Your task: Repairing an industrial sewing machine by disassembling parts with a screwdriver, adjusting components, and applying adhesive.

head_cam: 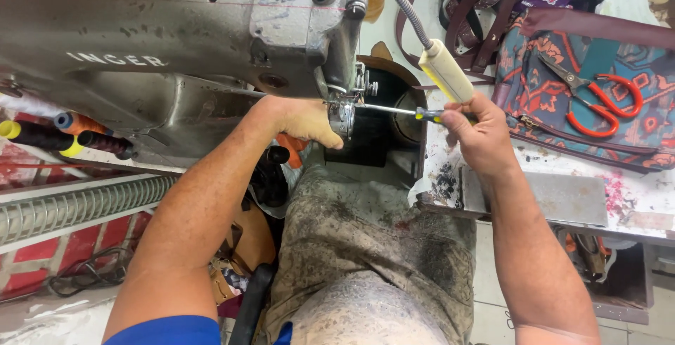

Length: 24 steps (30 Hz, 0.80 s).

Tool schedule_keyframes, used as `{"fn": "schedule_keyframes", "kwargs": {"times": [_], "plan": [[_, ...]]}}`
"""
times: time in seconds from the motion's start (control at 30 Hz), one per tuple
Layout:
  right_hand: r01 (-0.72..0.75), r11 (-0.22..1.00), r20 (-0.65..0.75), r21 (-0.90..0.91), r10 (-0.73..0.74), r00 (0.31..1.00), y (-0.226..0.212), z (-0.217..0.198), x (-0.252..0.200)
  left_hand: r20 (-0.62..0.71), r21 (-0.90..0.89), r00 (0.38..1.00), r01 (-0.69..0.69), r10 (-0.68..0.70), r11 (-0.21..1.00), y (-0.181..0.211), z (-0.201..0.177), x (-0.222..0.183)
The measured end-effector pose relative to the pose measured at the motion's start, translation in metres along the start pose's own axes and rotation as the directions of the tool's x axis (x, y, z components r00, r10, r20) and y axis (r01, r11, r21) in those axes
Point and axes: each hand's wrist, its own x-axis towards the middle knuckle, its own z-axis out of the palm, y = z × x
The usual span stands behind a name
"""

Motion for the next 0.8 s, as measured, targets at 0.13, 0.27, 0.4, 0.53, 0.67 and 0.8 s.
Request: {"fn": "schedule_keyframes", "kwargs": {"times": [0.13, 0.27, 0.4, 0.53, 0.67, 0.8], "plan": [[0.106, 0.989, 0.0, 0.1, -0.107, 0.994, 0.007, -0.002, 0.001, -0.03, 0.026, 1.0, -0.002, 0.003, 1.0, 0.003, -0.002, -0.002], [-0.073, 0.997, -0.04, 0.021, 0.073, 0.996, -0.006, 0.003, 0.001, -0.05, 0.075, 0.999, -0.008, 0.012, 0.997, -0.007, 0.001, 0.009], [0.204, 0.978, -0.009, -0.044, -0.204, 0.979, 0.004, 0.0, -0.001, -0.067, 0.111, 0.998, -0.001, 0.009, 0.994, -0.007, 0.001, 0.008], [0.566, 0.767, 0.06, -0.304, -0.577, 0.814, -0.026, 0.015, -0.022, -0.027, 0.224, 0.998, 0.067, -0.062, 0.972, 0.052, -0.015, -0.03], [0.66, 0.419, 0.1, -0.623, -0.794, 0.599, -0.052, -0.028, -0.043, -0.014, 0.343, 0.99, 0.134, -0.138, 0.93, 0.089, -0.028, -0.044], [0.512, 0.325, 0.075, -0.795, -0.786, 0.614, -0.021, -0.124, -0.042, 0.022, 0.356, 0.989, 0.127, -0.144, 0.926, 0.083, -0.028, -0.044]]}}
